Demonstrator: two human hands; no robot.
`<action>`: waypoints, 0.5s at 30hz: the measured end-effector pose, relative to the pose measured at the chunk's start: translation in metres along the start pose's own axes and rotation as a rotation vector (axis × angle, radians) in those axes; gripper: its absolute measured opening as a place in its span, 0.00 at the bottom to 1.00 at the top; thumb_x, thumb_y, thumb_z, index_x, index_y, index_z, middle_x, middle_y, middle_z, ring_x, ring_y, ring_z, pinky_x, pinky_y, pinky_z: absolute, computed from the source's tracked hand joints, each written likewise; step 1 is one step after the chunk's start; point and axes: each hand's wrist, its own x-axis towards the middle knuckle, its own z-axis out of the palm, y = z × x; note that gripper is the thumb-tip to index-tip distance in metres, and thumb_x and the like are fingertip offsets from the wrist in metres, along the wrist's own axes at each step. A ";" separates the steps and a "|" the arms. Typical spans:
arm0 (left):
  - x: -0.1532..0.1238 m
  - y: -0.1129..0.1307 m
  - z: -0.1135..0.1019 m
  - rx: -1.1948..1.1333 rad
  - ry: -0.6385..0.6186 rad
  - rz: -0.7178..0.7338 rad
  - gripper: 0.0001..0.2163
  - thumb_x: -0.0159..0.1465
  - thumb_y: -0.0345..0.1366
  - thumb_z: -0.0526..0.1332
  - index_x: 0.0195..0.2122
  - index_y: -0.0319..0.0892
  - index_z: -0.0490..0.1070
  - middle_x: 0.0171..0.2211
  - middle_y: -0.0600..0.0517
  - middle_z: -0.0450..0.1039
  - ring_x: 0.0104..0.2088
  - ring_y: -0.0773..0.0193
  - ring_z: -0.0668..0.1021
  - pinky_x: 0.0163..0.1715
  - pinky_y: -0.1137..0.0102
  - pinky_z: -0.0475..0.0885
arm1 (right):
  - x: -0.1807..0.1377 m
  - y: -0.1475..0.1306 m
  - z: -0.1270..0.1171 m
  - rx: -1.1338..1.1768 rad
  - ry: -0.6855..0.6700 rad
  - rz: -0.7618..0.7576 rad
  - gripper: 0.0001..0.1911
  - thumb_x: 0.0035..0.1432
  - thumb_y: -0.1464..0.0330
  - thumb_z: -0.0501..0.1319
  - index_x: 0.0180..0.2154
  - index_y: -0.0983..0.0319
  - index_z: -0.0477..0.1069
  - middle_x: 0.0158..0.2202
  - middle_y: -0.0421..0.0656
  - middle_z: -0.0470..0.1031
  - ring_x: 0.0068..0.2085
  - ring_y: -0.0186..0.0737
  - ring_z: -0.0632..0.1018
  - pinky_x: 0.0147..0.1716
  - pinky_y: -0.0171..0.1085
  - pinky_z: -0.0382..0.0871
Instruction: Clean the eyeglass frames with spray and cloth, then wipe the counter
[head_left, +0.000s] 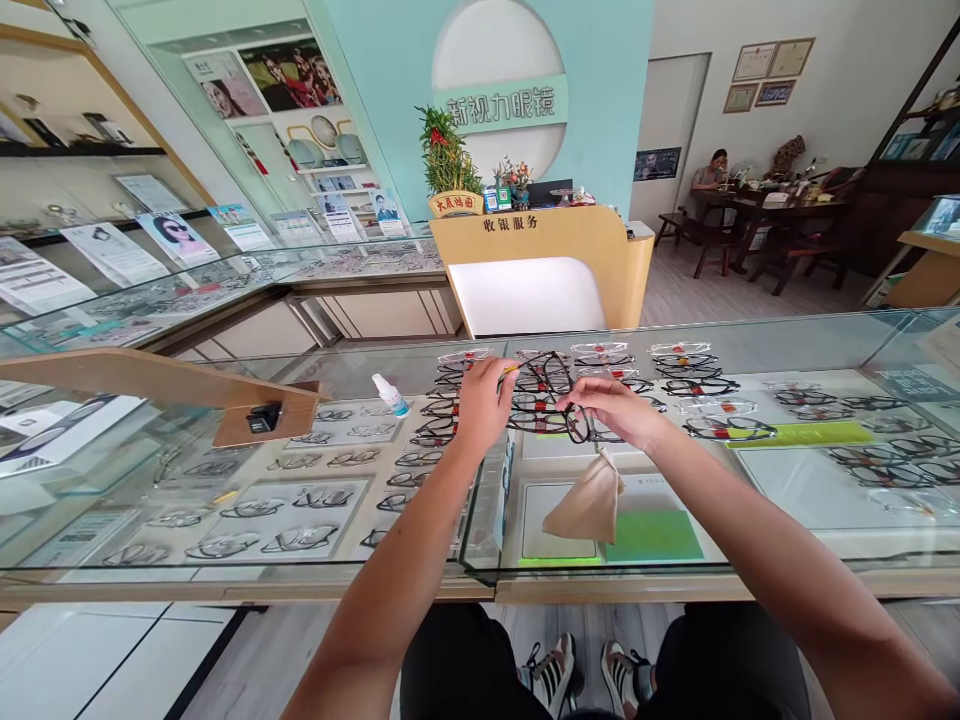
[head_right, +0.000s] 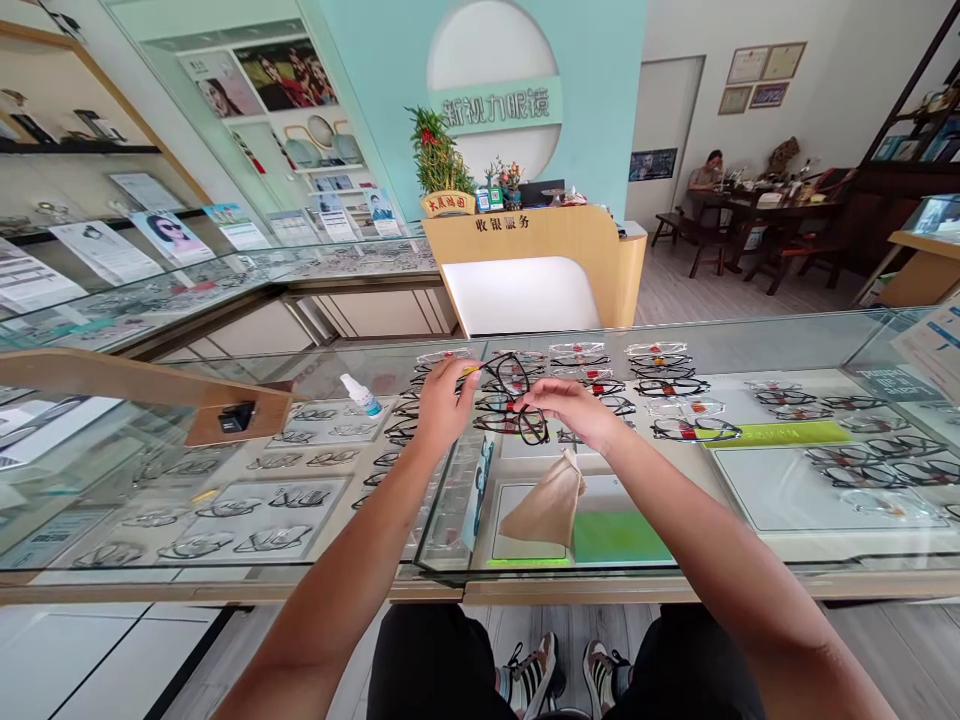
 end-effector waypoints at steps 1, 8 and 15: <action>0.000 0.001 0.000 -0.011 -0.001 0.010 0.16 0.79 0.45 0.52 0.53 0.46 0.77 0.50 0.44 0.82 0.53 0.49 0.81 0.56 0.54 0.73 | -0.001 -0.001 0.000 0.040 -0.009 -0.006 0.16 0.51 0.56 0.80 0.32 0.56 0.80 0.41 0.44 0.88 0.50 0.48 0.82 0.47 0.42 0.69; -0.008 0.022 -0.002 0.036 0.242 0.162 0.14 0.76 0.42 0.60 0.59 0.46 0.77 0.53 0.42 0.76 0.56 0.49 0.77 0.59 0.52 0.71 | -0.006 -0.011 -0.005 0.271 -0.038 -0.051 0.15 0.56 0.58 0.80 0.34 0.55 0.78 0.50 0.45 0.89 0.51 0.43 0.83 0.47 0.40 0.72; -0.020 0.041 0.012 -0.016 -0.096 0.372 0.13 0.74 0.47 0.65 0.53 0.49 0.83 0.45 0.45 0.73 0.48 0.53 0.77 0.51 0.57 0.72 | -0.006 -0.008 0.002 0.336 -0.054 -0.107 0.15 0.56 0.57 0.80 0.33 0.54 0.78 0.52 0.42 0.88 0.49 0.43 0.84 0.51 0.42 0.76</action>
